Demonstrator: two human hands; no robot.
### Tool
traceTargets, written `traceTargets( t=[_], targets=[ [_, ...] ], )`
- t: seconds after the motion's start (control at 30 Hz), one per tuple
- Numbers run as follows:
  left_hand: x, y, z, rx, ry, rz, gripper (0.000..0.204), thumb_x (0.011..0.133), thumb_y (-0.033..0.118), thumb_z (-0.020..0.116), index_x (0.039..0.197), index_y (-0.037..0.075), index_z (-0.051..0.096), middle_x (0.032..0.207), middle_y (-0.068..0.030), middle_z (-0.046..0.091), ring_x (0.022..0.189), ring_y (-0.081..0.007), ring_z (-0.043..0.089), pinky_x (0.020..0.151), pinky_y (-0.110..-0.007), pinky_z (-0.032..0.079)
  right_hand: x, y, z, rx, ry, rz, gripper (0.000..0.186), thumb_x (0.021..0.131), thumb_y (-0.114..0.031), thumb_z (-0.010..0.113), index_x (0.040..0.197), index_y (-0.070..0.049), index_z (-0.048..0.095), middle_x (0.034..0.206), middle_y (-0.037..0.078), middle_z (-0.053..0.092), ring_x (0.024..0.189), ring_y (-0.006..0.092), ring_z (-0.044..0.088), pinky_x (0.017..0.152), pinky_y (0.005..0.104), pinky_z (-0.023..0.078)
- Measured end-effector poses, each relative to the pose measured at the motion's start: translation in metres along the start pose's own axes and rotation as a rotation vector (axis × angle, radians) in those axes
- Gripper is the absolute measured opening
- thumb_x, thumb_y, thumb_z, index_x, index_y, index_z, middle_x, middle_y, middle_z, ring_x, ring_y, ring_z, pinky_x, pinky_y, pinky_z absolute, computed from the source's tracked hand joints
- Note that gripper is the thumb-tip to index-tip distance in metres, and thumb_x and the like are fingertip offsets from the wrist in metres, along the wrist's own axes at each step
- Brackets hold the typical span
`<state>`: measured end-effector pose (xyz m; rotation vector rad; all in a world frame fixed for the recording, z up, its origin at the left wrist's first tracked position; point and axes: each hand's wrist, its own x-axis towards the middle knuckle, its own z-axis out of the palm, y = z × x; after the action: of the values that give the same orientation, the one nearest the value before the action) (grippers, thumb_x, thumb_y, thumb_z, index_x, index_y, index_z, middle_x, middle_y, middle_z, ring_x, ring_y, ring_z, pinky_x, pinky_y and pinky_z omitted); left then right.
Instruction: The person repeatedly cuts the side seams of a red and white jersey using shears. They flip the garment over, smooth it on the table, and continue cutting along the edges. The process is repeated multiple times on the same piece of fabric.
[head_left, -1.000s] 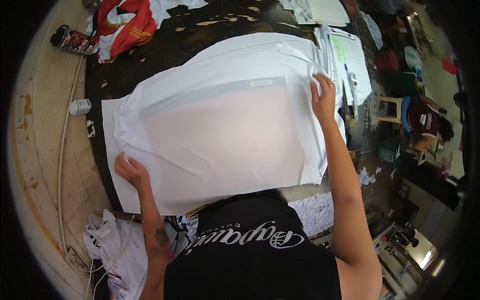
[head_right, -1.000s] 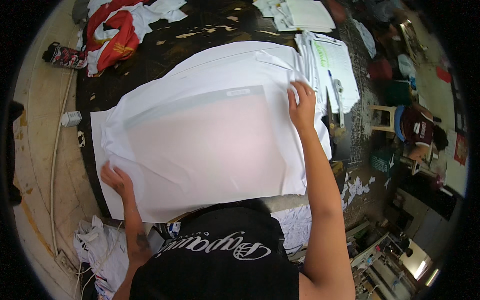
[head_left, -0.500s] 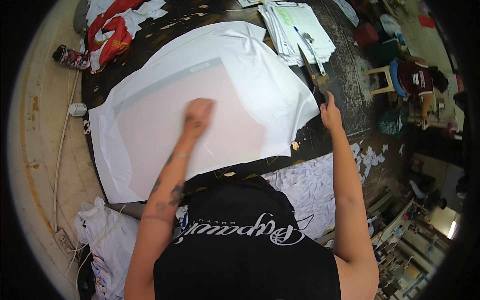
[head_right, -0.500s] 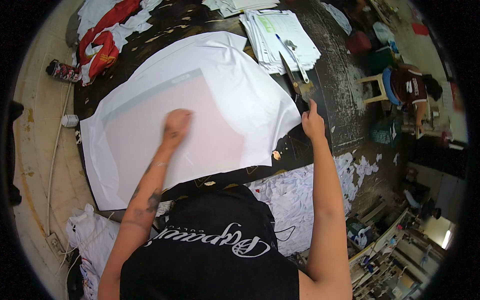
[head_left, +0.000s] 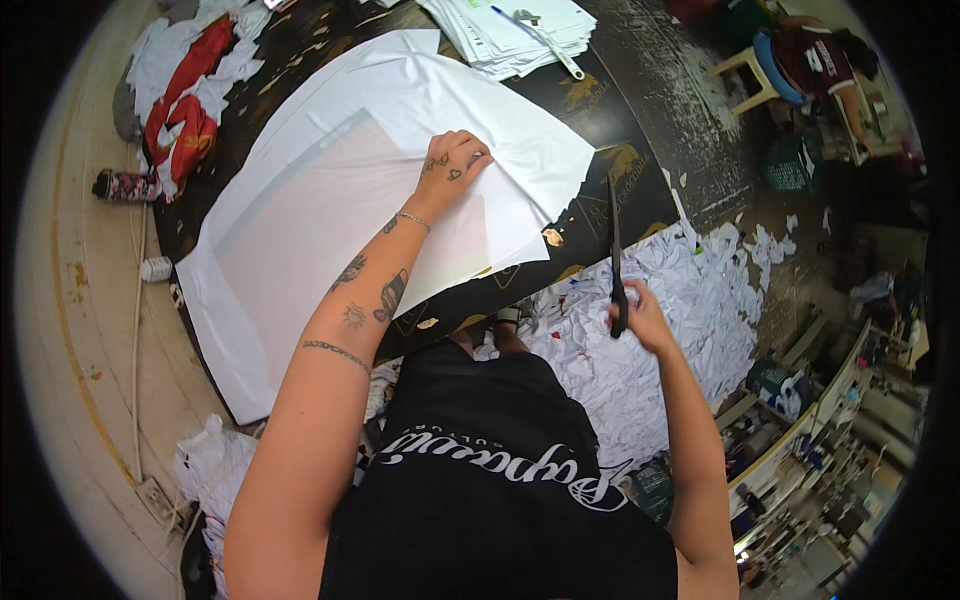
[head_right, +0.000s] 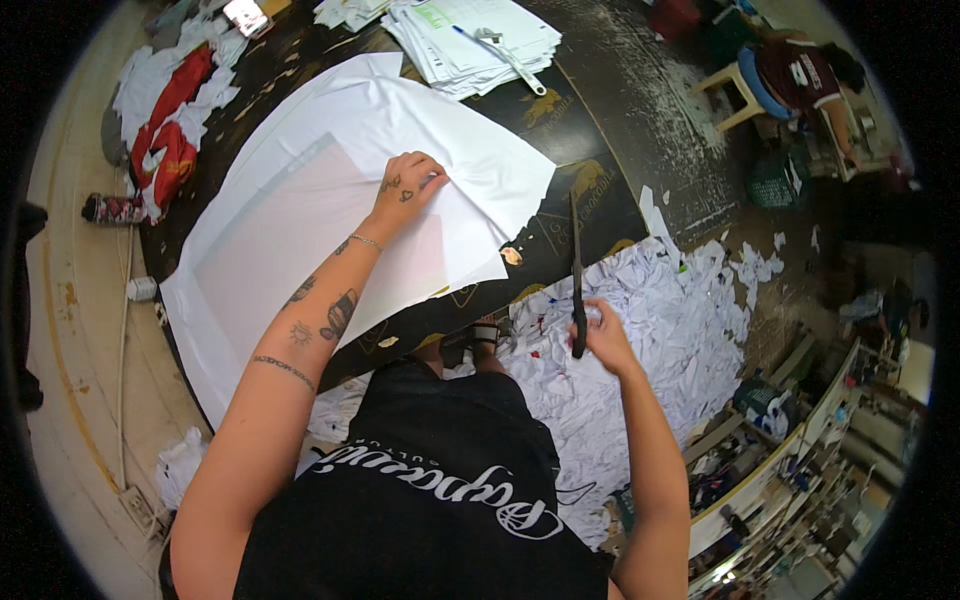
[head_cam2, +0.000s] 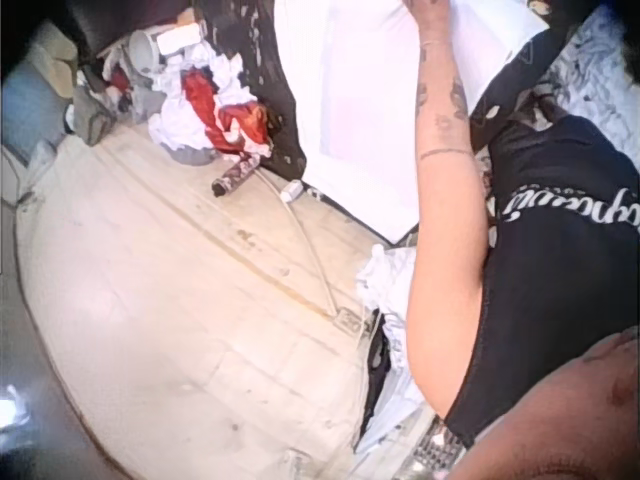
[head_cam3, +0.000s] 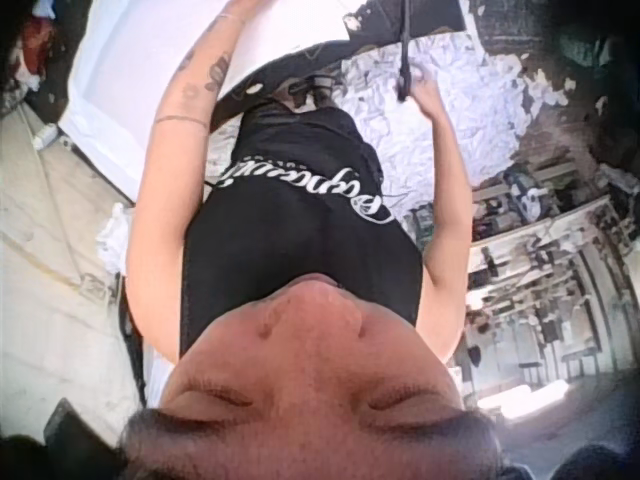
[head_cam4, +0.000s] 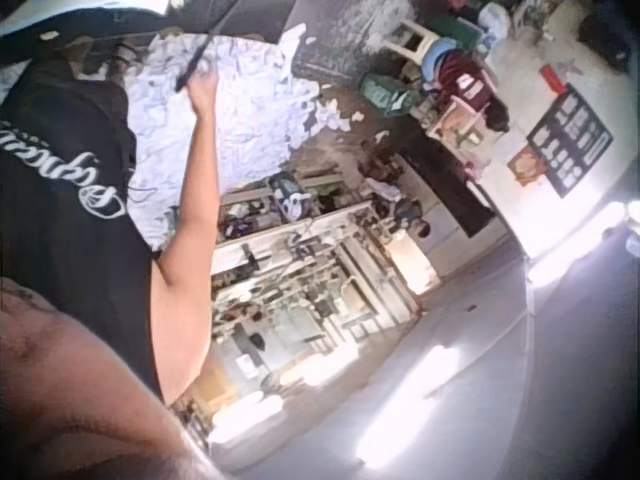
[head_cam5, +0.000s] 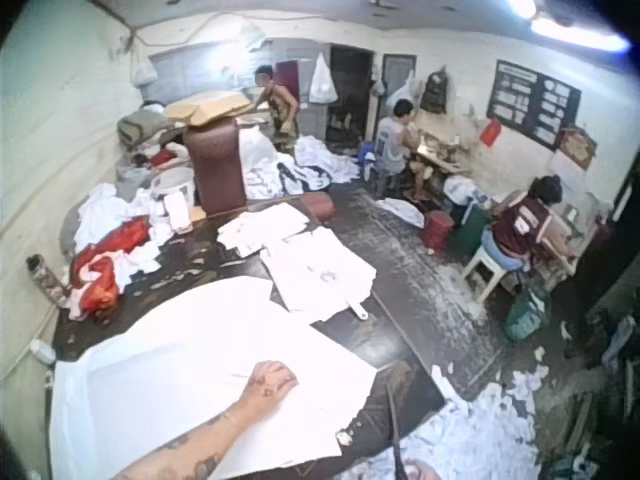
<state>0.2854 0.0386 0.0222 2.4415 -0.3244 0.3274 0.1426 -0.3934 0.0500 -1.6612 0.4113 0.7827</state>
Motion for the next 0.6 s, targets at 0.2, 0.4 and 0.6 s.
traceTargets(
  t=[0.2, 0.4, 0.6],
  targets=[
    [-0.029, 0.028, -0.013, 0.073, -0.087, 0.165, 0.033, 0.093, 0.018, 0.070, 0.125, 0.011, 0.068, 0.129, -0.0109, 0.063, 0.124, -0.0306, 0.057, 0.111, -0.049, 0.038, -0.122, 0.054, 0.023, 0.102, -0.230, 0.208, 0.052, 0.090, -0.035, 0.086, 0.126, -0.006, 0.062, 0.086, 0.003, 0.065, 0.068, 0.0129, 0.066, 0.060, 0.0293, 0.053],
    [-0.069, 0.023, -0.012, -0.002, -0.061, 0.247, 0.030, 0.091, 0.012, 0.067, 0.121, 0.009, 0.070, 0.127, -0.0112, 0.066, 0.123, -0.0304, 0.058, 0.109, -0.047, 0.040, -0.139, 0.041, 0.084, -0.067, -0.466, 0.283, 0.078, 0.088, -0.048, 0.085, 0.145, -0.006, 0.051, 0.101, 0.004, 0.065, 0.084, 0.0113, 0.063, 0.072, 0.0269, 0.050],
    [-0.117, 0.013, -0.051, -0.105, -0.017, 0.072, 0.035, 0.086, 0.010, 0.068, 0.121, 0.010, 0.071, 0.127, -0.0100, 0.065, 0.120, -0.0309, 0.059, 0.106, -0.047, 0.042, -0.087, 0.045, 0.204, -0.023, -0.189, 0.037, 0.084, 0.086, -0.052, 0.085, 0.144, -0.002, 0.050, 0.109, 0.010, 0.070, 0.098, 0.0171, 0.067, 0.085, 0.0315, 0.053]
  ],
)
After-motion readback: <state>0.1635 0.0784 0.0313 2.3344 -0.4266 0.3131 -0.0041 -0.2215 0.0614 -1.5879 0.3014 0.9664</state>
